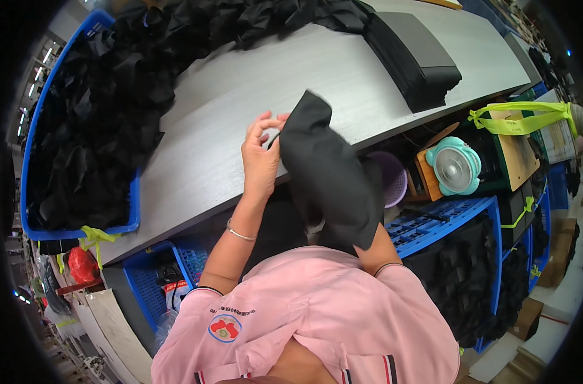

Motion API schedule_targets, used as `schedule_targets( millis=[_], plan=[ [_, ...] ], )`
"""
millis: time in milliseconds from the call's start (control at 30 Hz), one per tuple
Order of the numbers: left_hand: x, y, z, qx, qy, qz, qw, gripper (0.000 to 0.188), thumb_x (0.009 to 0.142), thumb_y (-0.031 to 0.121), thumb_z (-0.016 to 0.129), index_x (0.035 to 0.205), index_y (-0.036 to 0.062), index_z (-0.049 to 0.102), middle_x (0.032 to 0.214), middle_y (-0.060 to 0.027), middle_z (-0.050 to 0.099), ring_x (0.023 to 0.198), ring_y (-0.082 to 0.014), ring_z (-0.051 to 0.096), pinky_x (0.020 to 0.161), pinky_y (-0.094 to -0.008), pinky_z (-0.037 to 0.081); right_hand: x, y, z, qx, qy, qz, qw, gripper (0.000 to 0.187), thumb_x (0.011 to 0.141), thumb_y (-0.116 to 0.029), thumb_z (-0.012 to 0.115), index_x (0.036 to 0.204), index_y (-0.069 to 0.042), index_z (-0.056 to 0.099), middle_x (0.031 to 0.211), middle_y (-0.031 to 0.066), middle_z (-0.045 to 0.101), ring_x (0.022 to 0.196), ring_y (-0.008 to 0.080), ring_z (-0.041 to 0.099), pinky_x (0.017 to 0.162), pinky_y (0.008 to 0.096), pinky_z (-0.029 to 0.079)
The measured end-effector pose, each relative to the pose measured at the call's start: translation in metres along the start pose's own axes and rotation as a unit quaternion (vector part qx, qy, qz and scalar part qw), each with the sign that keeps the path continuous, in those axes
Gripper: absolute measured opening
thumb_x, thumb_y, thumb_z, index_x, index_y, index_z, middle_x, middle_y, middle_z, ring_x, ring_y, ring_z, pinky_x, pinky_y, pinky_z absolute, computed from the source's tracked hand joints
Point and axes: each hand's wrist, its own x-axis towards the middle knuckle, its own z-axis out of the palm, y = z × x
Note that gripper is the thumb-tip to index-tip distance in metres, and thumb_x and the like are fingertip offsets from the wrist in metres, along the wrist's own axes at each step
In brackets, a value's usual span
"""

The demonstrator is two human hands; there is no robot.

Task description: The recorder is folding and checking black fabric components at a workstation.

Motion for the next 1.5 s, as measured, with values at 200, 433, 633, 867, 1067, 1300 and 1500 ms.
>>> schedule_targets(
  millis=[200,433,633,867,1067,1300,1500],
  plan=[
    [-0.066,0.034,0.024,0.079,-0.03,0.159,0.984,0.079,0.073,0.037,0.086,0.135,0.0046,0.05,0.151,-0.0197,0.037,0.136,-0.0357,0.038,0.11,-0.0477,0.033,0.059,0.03,-0.002,-0.23,-0.002,-0.023,0.973,0.036,0.093,-0.024,0.059,0.12,0.0,0.056,0.122,0.0137,0.058,0.111,0.0242,0.055,0.089,0.0348,0.047],
    [-0.076,0.014,0.028,0.047,-0.069,0.178,0.981,0.02,0.084,-0.001,0.069,0.104,-0.0005,0.069,0.117,-0.0151,0.066,0.114,-0.0307,0.06,0.104,-0.0449,0.044,0.087,0.044,0.015,-0.405,-0.023,-0.043,0.913,0.036,0.088,-0.026,0.063,0.113,0.0,0.058,0.119,0.0151,0.059,0.112,0.0266,0.056,0.09,0.0364,0.045],
    [-0.015,-0.009,0.021,-0.342,0.096,-0.143,0.924,0.022,0.104,0.016,0.051,0.1,-0.0007,0.065,0.088,-0.0012,0.065,0.079,-0.0077,0.058,0.072,-0.024,0.049,0.082,0.02,0.05,-0.383,-0.117,-0.036,0.916,0.037,0.09,-0.023,0.06,0.118,0.001,0.058,0.123,0.0174,0.059,0.12,0.0292,0.053,0.098,0.0366,0.042],
    [0.059,-0.044,-0.032,-0.196,0.222,-0.105,0.949,0.025,0.101,0.019,0.059,0.092,-0.0024,0.07,0.076,0.0028,0.063,0.07,-0.0058,0.052,0.065,-0.0231,0.044,-0.023,0.007,0.055,-0.005,-0.241,-0.038,0.97,0.035,0.1,-0.016,0.052,0.128,0.005,0.05,0.126,0.0134,0.049,0.115,0.0202,0.047,0.103,0.0317,0.037],
    [0.029,-0.021,-0.028,-0.164,0.179,-0.108,0.964,0.022,0.095,0.017,0.068,0.087,-0.0031,0.072,0.074,0.004,0.063,0.069,-0.0039,0.051,0.062,-0.0223,0.042,-0.028,0.004,0.017,0.103,-0.087,0.112,0.985,0.038,0.096,-0.021,0.065,0.123,0.001,0.05,0.123,0.0128,0.056,0.113,0.0142,0.051,0.095,0.0294,0.042],
    [-0.035,0.022,0.008,-0.033,0.095,0.04,0.994,0.006,0.088,0.003,0.071,0.089,-0.0025,0.073,0.077,-0.003,0.065,0.07,-0.0097,0.057,0.064,-0.0232,0.044,0.027,0.002,0.034,-0.195,0.057,-0.184,0.962,0.074,0.079,-0.003,0.068,0.144,0.002,0.033,0.151,0.0254,0.031,0.126,0.0389,0.052,0.105,0.0439,0.043],
    [-0.036,0.022,-0.008,0.019,0.105,0.108,0.988,0.004,0.088,0.002,0.071,0.091,-0.0003,0.074,0.077,-0.0071,0.066,0.069,-0.0144,0.059,0.062,-0.0263,0.046,0.023,0.011,0.017,-0.066,-0.037,0.156,0.985,0.042,0.086,0.001,0.055,0.128,0.003,0.056,0.114,0.0109,0.067,0.092,0.0165,0.067,0.078,0.0272,0.053]
  ],
)
